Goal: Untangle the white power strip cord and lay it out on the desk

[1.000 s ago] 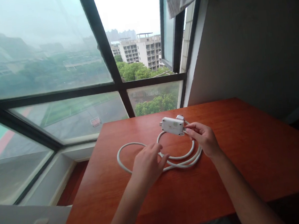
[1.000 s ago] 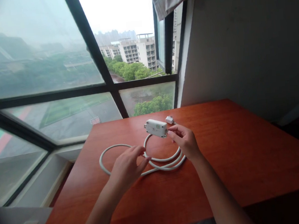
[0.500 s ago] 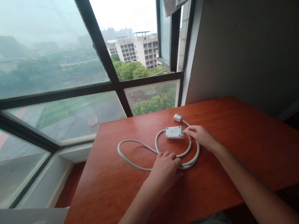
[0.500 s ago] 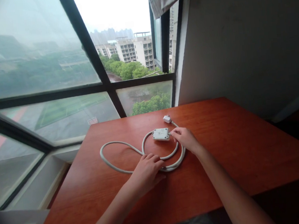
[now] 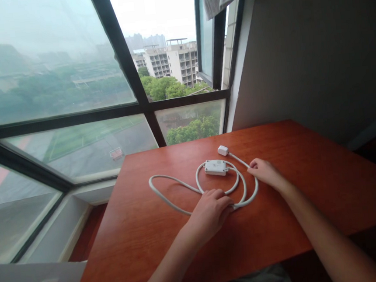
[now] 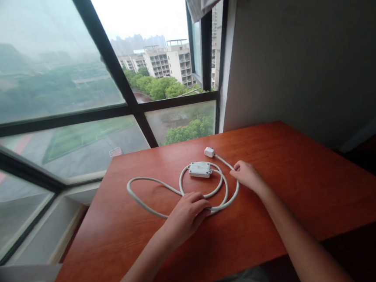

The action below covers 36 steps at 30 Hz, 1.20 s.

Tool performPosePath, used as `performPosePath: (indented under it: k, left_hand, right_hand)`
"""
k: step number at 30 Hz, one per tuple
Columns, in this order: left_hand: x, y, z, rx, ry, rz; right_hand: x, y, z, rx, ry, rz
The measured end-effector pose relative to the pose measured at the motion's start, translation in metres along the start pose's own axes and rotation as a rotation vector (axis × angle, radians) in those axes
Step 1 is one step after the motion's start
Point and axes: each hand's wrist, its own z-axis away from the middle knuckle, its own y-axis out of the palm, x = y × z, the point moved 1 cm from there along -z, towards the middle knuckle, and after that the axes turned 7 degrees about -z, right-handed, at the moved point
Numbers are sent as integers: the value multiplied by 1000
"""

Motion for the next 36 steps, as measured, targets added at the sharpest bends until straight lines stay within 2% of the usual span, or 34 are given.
performPosePath:
  k: [4,7,11,14,17,19,21,23,25,29,32,36]
  left_hand:
    - [-2,-15,-2,-192,-39,262]
    - [3,-28,-5,-388,-140,433]
    - [20,-43,-9,-610,-317,664]
    - [37,-57,-12,-735,-395,878]
    - [57,-73,-15,-784,-447,1087]
    - [71,-83,-16,-779,-489,1150]
    - [87,-93,-14,-753,-535,1119]
    - [103,-102,-10,-694,-578,1000]
    - [122,-107,-6,-589,-610,843]
    - [162,-107,-1,-470,-649,587]
    - [187,-99,-1,-379,-682,327]
    - [204,-88,-2,-209,-689,-188]
  right_hand:
    - [15,-16,3,137,92,-797]
    - [43,-24,4,92,7,-1039]
    - [88,-16,-1,120,-127,-984]
    - [115,-1,-12,121,-238,-792]
    - [135,16,-27,84,-342,-525]
    - [146,26,-36,13,-415,-315]
    - [155,37,-44,-57,-485,-94]
    - [163,48,-50,-88,-516,117]
    - [170,59,-53,-85,-514,311]
    - [184,77,-58,-79,-589,623]
    - [190,89,-69,-29,-658,737]
    - [178,100,-91,154,-507,812]
